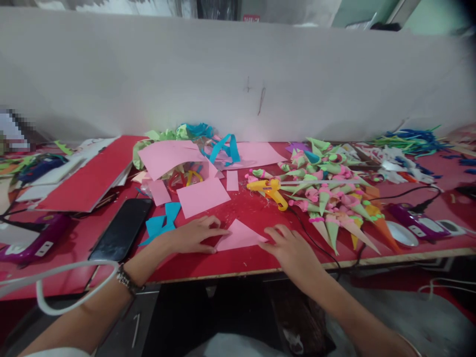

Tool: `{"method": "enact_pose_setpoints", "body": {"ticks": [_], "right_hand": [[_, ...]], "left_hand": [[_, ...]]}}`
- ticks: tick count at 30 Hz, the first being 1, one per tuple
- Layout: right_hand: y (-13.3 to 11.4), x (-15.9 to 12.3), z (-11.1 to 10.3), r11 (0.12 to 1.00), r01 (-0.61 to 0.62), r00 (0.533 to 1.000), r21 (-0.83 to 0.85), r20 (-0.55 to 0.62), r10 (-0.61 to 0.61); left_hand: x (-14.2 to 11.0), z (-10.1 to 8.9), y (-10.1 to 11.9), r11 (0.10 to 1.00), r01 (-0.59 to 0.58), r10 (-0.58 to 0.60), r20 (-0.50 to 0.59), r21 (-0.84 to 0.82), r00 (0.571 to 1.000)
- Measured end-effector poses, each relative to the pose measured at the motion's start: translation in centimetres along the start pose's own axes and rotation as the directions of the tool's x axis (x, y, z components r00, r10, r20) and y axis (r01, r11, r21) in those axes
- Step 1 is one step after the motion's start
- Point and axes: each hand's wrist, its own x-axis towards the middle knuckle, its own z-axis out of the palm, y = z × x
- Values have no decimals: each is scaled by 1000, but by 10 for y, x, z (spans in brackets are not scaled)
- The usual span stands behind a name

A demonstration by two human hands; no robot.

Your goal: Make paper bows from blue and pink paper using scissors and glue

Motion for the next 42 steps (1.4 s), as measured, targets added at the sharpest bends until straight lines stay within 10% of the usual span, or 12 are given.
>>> {"method": "enact_pose_setpoints", "body": {"ticks": [11,25,42], "right_hand": [[11,-15,1,996,-82,996,18,42,81],[-32,24,34,842,-265,924,470,-126,361],[-43,24,39,746,-84,892,661,-284,352]], "left_hand": [[-12,13,6,995,94,-97,-138,-27,986],[-24,20,20,964,178,-228,-271,-198,935],[1,43,52,881,389,-473,-548,-271,690]]}}
